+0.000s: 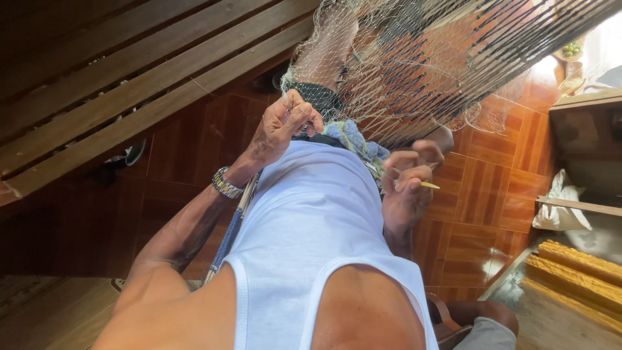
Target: Repairing a fishing net using a netting needle and scissors
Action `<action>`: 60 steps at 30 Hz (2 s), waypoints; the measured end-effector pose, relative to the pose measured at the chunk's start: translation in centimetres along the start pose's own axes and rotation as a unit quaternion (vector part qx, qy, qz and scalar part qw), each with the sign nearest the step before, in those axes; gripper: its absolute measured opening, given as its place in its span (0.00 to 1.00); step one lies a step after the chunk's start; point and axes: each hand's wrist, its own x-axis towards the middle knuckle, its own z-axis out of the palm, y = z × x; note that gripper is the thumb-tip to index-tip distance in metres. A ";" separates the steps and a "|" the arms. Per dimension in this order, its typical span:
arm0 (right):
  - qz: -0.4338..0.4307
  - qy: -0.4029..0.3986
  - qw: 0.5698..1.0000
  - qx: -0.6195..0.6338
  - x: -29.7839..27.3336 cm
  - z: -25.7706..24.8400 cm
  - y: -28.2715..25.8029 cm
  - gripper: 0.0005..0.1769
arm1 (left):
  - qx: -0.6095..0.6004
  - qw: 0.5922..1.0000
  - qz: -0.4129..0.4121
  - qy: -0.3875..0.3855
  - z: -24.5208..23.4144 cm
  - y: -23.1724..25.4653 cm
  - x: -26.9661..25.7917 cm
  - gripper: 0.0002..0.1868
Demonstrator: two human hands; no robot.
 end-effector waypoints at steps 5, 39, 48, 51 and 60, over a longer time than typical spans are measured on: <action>-0.034 0.011 0.999 -0.029 -1.1 -2.3 2.3 0.23 | -0.014 1.000 0.005 0.009 0.0 -0.6 0.0 0.14; 0.158 -0.072 0.977 -0.124 -1.8 -0.6 5.1 0.15 | 0.020 0.998 -0.003 -0.054 1.1 0.7 -0.3 0.16; 0.147 -0.040 0.984 -0.096 -1.3 -0.9 4.5 0.20 | 0.068 0.996 0.003 -0.058 1.5 1.5 -0.1 0.19; 0.183 -0.096 0.977 -0.052 -1.9 -0.3 3.8 0.13 | 0.062 0.996 0.004 -0.058 1.4 1.2 -0.3 0.19; 0.191 -0.042 0.978 -0.073 0.0 0.7 5.0 0.14 | 0.059 0.997 0.005 -0.054 1.3 1.1 -0.3 0.20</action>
